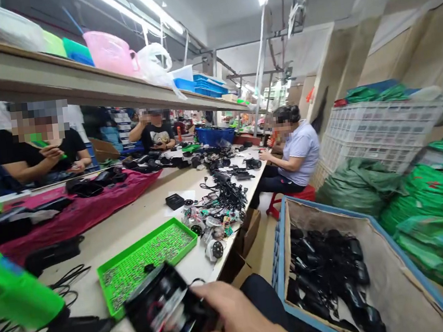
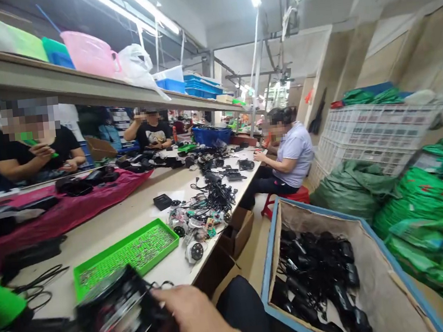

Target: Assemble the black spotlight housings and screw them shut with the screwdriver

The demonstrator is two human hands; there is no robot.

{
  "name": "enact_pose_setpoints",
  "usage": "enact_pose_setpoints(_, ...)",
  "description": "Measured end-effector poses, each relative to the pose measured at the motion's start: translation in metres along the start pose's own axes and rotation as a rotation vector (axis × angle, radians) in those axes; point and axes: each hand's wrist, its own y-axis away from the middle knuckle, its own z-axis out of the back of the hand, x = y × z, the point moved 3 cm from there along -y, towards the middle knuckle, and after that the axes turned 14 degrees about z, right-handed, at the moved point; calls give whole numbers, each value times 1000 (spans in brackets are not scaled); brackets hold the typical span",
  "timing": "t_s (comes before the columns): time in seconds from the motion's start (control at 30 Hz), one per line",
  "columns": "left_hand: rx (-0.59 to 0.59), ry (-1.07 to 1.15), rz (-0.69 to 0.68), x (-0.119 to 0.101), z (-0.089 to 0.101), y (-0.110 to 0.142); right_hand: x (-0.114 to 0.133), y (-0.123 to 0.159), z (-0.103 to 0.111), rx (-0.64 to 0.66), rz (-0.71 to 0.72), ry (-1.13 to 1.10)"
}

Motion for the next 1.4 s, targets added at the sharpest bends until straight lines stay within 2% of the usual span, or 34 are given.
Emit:
enact_pose_setpoints(0.07, -28, 67, 55, 4, -3, -7, -2, 4, 25, -79, -109, -78)
enact_pose_setpoints(0.1, -42, 131, 99, 9, -2, -10, -5, 7, 30, -94, -133, -92)
enact_pose_setpoints(0.13, -46, 218, 158, 15, -1, -11, -10, 12, 30, -92, -144, -107)
enact_pose_setpoints(0.2, 21, 549, 315, 30, 1, -7, -22, 23, 22, -73, -141, -140)
enact_pose_setpoints(0.23, 62, 654, 330, 35, 2, -3, -27, 29, 15, -61, -118, -171)
enact_pose_setpoints(0.3, 95, 749, 267, 39, 7, 8, -33, 40, 5, -76, -44, -245)
enact_pose_setpoints(0.37, 68, 763, 179, 38, 14, 22, -35, 47, 0, -148, 27, -265)
enact_pose_setpoints(0.43, 37, 773, 110, 33, 21, 34, -34, 48, -1, -182, 73, -163)
enact_pose_setpoints(0.5, 20, 784, 62, 27, 25, 43, -31, 43, -5, -89, 139, -2)
enact_pose_setpoints(0.6, -11, 873, 107, 20, 23, 51, -22, 35, -12, 41, 259, 154)
enact_pose_setpoints(0.67, -15, 930, 175, 14, 15, 54, -17, 36, -9, 7, 293, 188)
enact_pose_setpoints(0.77, 61, 918, 198, 1, -4, 55, -6, 43, 9, -133, 337, 259)
enact_pose_setpoints(0.9, 247, 880, 259, -11, -38, 43, 10, 60, 51, -251, 420, 396)
enact_pose_setpoints(1.0, 344, 839, 349, -11, -70, 21, 9, 79, 86, -318, 320, 514)
enact_pose_setpoints(1.17, 333, 767, 496, 13, -133, -27, -20, 118, 133, -391, 5, 586)
enact_pose_setpoints(1.4, 193, 722, 624, 68, -206, -94, -84, 149, 167, -329, -297, 435)
